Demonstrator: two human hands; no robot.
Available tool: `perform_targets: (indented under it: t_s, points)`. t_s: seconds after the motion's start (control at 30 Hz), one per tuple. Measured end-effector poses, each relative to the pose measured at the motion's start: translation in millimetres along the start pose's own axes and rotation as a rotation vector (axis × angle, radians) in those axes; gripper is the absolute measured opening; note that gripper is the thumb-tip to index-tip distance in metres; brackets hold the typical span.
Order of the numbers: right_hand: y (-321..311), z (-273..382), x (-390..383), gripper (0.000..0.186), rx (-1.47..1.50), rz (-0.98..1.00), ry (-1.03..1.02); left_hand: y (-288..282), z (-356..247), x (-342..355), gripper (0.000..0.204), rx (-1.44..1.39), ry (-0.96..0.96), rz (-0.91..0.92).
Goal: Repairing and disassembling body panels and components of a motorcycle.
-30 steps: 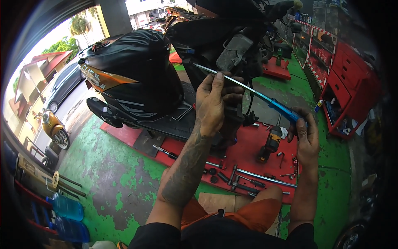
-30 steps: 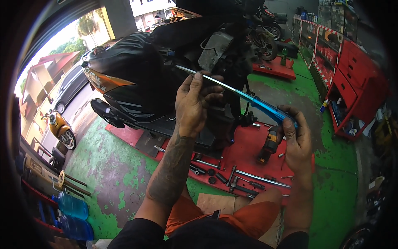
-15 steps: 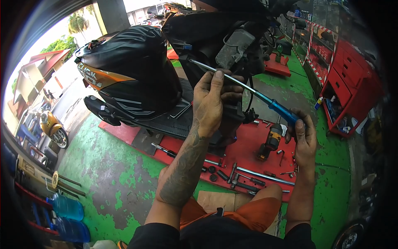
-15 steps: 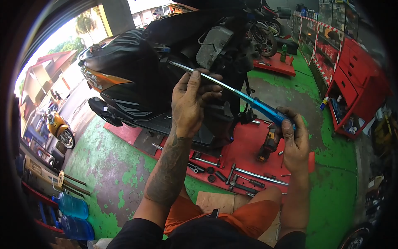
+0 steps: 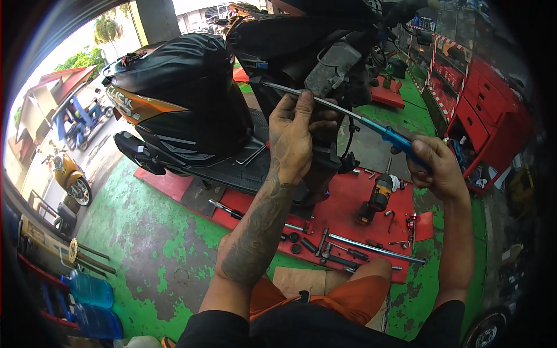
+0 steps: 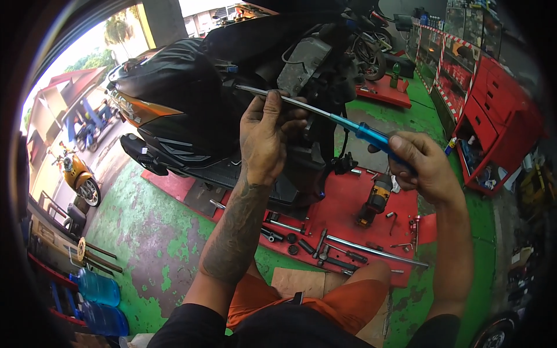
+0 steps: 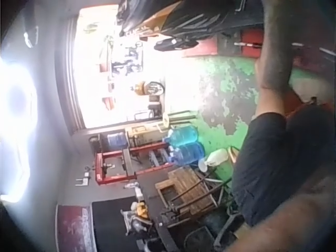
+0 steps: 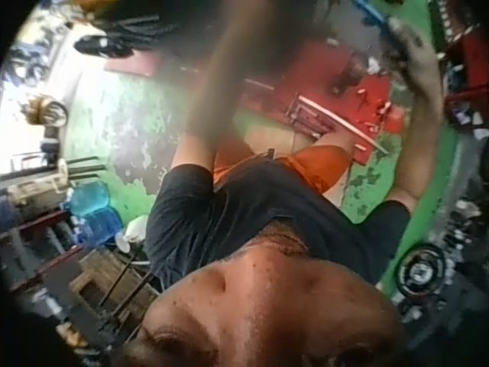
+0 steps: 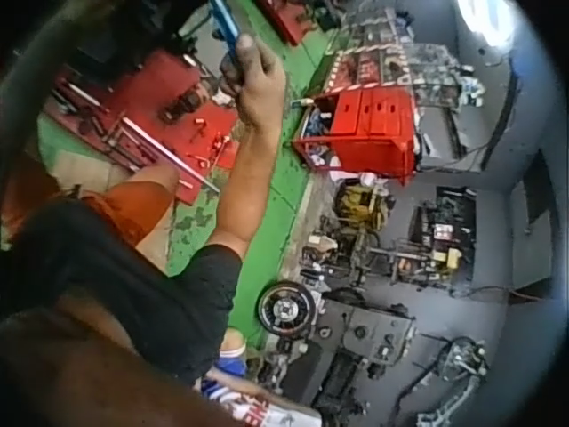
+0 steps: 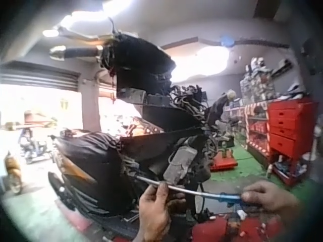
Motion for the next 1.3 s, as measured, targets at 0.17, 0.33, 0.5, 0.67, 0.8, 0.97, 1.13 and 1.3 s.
perform_targets:
  t_s: [0.17,0.33,0.5,0.67,0.8,0.97,1.13,1.3]
  points:
    - [6,19,-9,0.041,-0.953,-0.393,-0.729,2,3,0,0.029,-0.096,0.033,0.038]
    - [26,24,-27,0.045,-1.340,-0.543,-1.052,8,16,-10,0.026,-0.233,-0.033,-0.064]
    - [8,5,-6,0.039,-0.098,0.006,-0.095,5,14,-7,0.022,-0.201,0.020,-0.062]
    - [3,0,0,0.036,-0.613,-0.245,-0.369,2,11,-10,0.026,-0.191,0.043,-0.058]
    - [9,16,-18,0.045,-0.671,-0.314,-0.490,10,12,-8,0.028,-0.239,-0.015,-0.052]
    - [9,-31,1,0.042,0.127,0.122,0.208,4,13,-10,0.032,-0.242,-0.005,-0.038]
    - [30,24,-30,0.052,-1.236,-0.636,-0.784,12,17,-13,0.035,-0.203,-0.045,-0.092]
    - [-6,-10,-16,0.042,-0.209,-0.172,-0.281,10,13,-12,0.032,-0.152,0.042,-0.103]
Point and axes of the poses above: each hand's wrist, its own x-axis towards the middle knuckle, its own y-axis out of the palm, z = x × y, the point moved 7 cm from there along x, towards the middle knuckle, and after that the axes turned 9 degrees about y, right-handed, at the moved point
